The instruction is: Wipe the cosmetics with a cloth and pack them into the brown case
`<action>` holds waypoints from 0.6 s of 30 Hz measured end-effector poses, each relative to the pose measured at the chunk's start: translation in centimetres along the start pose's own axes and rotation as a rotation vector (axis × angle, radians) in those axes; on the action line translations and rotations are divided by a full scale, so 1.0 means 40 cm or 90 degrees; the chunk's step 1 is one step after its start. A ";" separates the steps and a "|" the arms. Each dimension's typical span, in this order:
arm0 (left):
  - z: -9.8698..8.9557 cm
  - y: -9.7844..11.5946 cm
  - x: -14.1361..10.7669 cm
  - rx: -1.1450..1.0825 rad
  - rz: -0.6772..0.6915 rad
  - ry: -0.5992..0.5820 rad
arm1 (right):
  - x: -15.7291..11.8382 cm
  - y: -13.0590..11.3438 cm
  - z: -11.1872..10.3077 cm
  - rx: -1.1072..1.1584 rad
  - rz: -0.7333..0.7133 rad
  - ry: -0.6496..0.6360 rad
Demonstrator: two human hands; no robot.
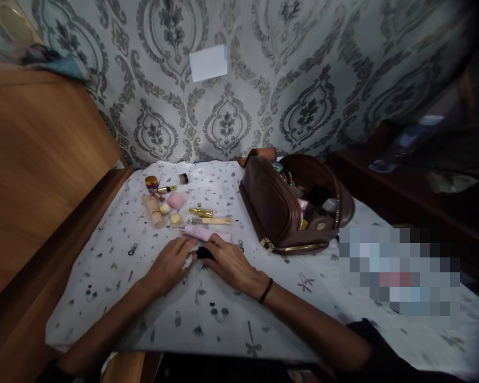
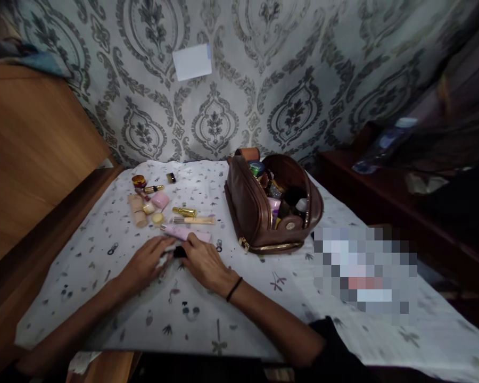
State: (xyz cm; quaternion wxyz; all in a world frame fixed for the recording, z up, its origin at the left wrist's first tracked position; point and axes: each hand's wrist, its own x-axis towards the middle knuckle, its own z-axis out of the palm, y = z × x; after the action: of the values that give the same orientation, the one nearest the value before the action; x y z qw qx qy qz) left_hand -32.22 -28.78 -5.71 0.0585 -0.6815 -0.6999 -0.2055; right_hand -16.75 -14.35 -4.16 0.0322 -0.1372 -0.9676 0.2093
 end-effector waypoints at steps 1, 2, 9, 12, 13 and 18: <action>0.013 0.009 -0.007 0.027 0.013 -0.024 | 0.002 -0.005 0.008 -0.012 0.007 -0.002; 0.022 0.014 -0.012 0.052 0.016 -0.045 | 0.002 -0.008 0.015 -0.022 0.014 -0.001; -0.003 -0.059 -0.042 0.102 -0.039 -0.103 | -0.008 -0.003 0.032 -0.026 -0.004 0.021; -0.031 -0.093 -0.066 0.038 -0.073 -0.078 | -0.009 0.012 0.041 0.009 -0.038 0.042; -0.039 -0.097 -0.071 -0.003 -0.083 -0.076 | -0.009 0.017 0.045 0.024 -0.048 0.051; -0.071 -0.079 -0.041 -0.223 -0.207 -0.032 | -0.012 0.039 0.062 0.164 -0.116 0.108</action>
State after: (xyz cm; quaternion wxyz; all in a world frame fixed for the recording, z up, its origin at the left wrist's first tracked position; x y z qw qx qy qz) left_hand -35.75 -31.30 -4.36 -0.1123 -0.5643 -0.7555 -0.3134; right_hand -16.19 -14.09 -7.07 0.1501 -0.0608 -0.9351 0.3153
